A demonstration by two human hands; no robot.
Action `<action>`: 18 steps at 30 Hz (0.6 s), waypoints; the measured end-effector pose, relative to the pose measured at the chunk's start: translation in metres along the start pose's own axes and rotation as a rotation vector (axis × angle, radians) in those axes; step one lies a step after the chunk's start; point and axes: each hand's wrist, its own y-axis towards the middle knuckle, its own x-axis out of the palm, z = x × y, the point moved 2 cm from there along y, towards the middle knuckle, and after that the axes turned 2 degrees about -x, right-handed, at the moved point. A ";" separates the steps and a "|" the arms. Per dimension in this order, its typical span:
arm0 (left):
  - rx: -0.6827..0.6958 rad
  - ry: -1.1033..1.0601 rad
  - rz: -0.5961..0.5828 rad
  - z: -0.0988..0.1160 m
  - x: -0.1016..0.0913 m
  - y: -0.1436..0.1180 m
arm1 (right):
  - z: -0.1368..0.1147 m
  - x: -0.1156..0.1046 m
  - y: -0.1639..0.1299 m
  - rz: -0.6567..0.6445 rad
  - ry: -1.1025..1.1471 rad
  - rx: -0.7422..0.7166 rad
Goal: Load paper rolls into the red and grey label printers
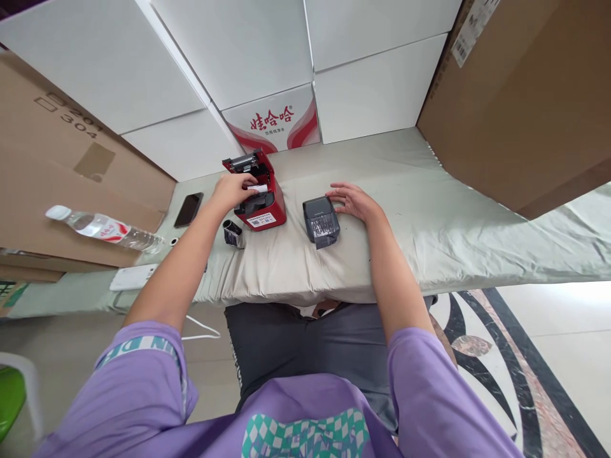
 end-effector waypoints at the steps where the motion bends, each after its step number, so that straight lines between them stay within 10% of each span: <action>1: 0.000 -0.013 -0.020 -0.001 0.001 0.002 | 0.000 0.000 0.000 0.001 0.004 -0.001; 13: -0.032 0.123 -0.159 0.012 0.002 0.004 | 0.000 -0.001 0.001 -0.004 0.012 0.005; 18: -0.012 -0.031 0.159 0.017 -0.017 -0.005 | 0.000 -0.001 0.001 0.003 0.012 0.017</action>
